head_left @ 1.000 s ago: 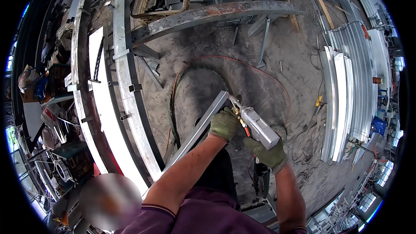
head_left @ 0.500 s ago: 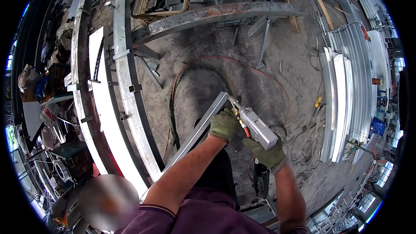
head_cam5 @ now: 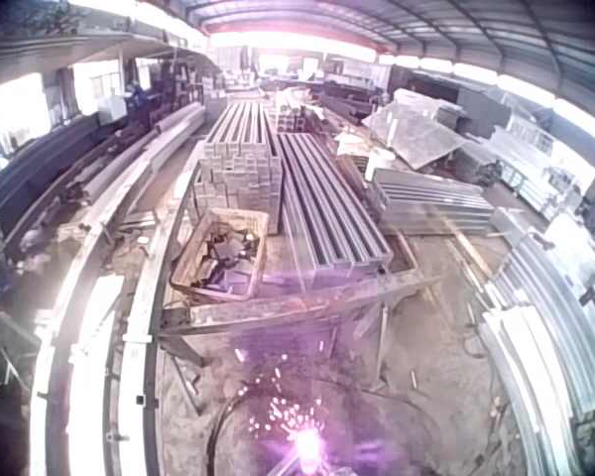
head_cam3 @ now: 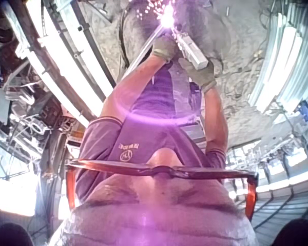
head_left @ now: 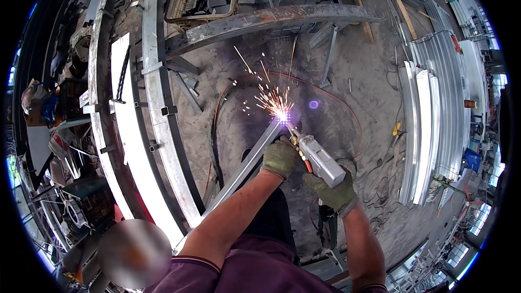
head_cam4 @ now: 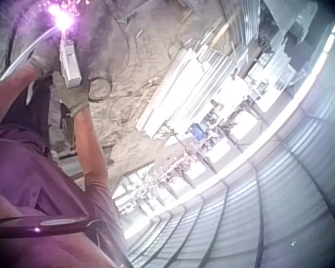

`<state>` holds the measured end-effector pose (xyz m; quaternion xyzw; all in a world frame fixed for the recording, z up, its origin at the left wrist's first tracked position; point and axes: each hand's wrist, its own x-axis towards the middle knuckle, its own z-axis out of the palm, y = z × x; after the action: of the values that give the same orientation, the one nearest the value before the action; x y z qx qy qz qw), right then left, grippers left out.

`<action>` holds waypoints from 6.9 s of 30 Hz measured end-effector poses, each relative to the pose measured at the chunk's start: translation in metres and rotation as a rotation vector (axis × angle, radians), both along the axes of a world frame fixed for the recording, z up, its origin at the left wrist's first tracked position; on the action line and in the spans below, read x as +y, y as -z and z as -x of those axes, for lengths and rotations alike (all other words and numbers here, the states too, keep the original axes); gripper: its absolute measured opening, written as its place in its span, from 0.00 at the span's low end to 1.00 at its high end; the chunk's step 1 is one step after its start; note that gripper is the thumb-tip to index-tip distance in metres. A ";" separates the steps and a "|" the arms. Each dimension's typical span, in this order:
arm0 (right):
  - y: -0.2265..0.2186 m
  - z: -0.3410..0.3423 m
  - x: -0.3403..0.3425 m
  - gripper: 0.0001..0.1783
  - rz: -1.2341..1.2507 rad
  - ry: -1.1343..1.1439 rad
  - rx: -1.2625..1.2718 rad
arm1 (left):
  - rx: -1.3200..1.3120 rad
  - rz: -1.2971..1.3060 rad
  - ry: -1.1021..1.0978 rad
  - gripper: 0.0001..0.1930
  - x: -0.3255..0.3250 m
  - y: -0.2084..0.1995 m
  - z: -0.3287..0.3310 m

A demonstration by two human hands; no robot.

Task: The person welds several rectangular metal frame pieces using a handheld welding torch, creating bright sparks. They handle the frames with gloved hands, repositioning them between welds and stacking the finished pieces.

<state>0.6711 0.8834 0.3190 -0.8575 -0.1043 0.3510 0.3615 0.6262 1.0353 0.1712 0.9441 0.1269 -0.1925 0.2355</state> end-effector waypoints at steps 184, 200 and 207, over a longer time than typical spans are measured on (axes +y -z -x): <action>-0.042 0.063 0.033 0.15 -0.528 0.713 0.088 | 0.199 0.927 -0.196 0.25 0.050 -0.178 0.130; -0.015 0.104 0.036 0.15 -0.556 0.762 0.363 | 0.442 0.398 -0.063 0.39 0.042 -0.199 0.168; -0.045 0.091 0.045 0.14 -0.590 1.031 0.335 | 0.050 0.548 -0.081 0.31 0.034 -0.197 0.168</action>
<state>0.5801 0.9287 0.3636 -0.5945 0.2892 0.2172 0.7182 0.4585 1.0695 0.3682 0.8343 0.1135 -0.2332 0.4865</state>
